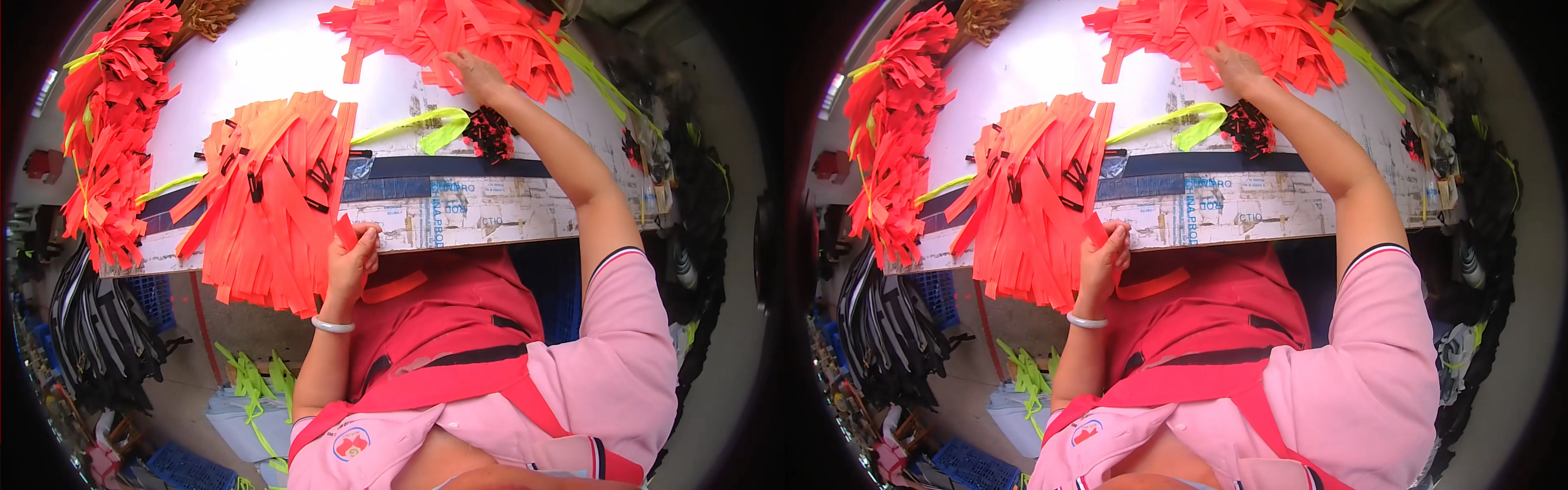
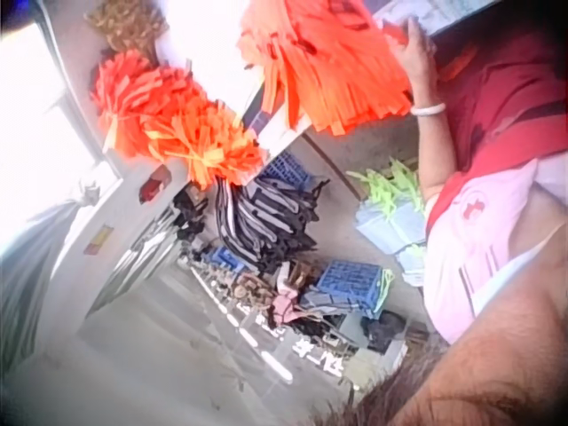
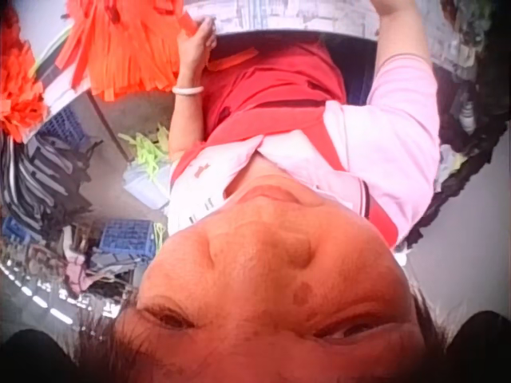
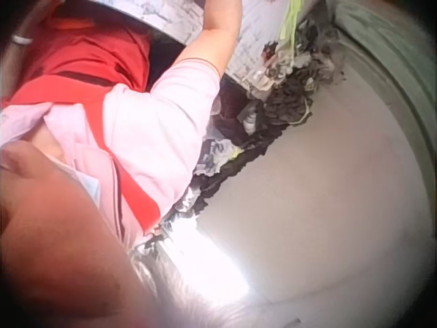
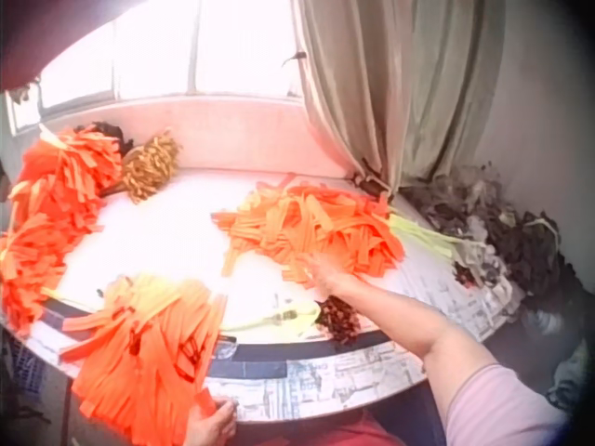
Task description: Attaching plastic buckles to red fabric straps at a workbench.
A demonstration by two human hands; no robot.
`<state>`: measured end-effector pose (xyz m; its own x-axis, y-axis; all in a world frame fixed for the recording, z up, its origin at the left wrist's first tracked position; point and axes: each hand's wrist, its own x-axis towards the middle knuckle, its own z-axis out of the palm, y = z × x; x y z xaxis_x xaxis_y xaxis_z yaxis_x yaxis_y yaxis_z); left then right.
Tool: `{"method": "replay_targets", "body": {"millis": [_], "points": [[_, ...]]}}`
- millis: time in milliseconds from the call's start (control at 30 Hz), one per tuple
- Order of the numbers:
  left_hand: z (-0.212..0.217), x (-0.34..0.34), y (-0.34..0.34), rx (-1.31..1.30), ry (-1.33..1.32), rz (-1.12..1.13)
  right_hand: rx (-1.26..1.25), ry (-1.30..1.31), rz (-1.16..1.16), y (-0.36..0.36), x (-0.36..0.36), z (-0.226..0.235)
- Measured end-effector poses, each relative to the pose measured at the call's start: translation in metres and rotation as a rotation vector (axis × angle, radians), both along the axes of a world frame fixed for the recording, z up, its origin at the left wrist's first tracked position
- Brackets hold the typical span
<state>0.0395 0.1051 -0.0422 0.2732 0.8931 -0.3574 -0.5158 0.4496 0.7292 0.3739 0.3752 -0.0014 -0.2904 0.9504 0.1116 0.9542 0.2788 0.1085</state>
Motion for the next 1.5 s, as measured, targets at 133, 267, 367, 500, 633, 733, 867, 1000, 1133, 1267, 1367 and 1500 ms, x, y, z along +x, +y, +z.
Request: {"method": "replay_targets", "body": {"millis": [133,267,367,500,633,733,867,1000,1133,1267,1367,1500], "points": [[0.0,-0.003,0.0,-0.033,-0.016,-0.025,0.026,-0.177,0.165,0.032,-0.019,-0.005],[0.003,-0.004,-0.001,-0.035,0.026,-0.051,0.015,-0.242,0.16,0.066,-0.055,-0.001],[0.003,-0.003,0.0,-0.051,0.005,-0.051,-0.032,-0.263,0.136,0.086,-0.067,0.001],[0.006,-0.002,0.0,-0.064,-0.009,-0.045,-0.027,-0.188,0.119,0.105,-0.067,0.003],[0.004,-0.003,-0.001,-0.06,-0.015,-0.057,-0.07,-0.221,0.032,0.101,-0.067,0.006],[0.001,-0.005,-0.002,-0.049,-0.02,-0.061,-0.104,-0.237,0.033,0.095,-0.072,0.008],[0.007,-0.002,-0.001,-0.044,0.002,-0.056,-0.077,-0.234,0.148,0.098,-0.067,0.005],[0.006,-0.002,-0.002,-0.036,0.012,-0.061,-0.012,-0.285,0.249,0.1,-0.058,-0.002],[0.004,-0.003,-0.002,-0.033,-0.005,-0.053,-0.01,-0.201,0.222,0.089,-0.062,-0.009],[0.002,-0.002,-0.003,-0.024,0.009,-0.058,0.09,-0.049,0.078,0.089,-0.064,-0.008],[0.004,-0.002,-0.002,-0.002,0.009,-0.034,0.055,-0.118,0.113,0.096,-0.066,-0.009],[0.004,-0.001,-0.002,-0.008,0.01,-0.054,0.037,-0.156,0.24,0.108,-0.048,-0.018]]}}
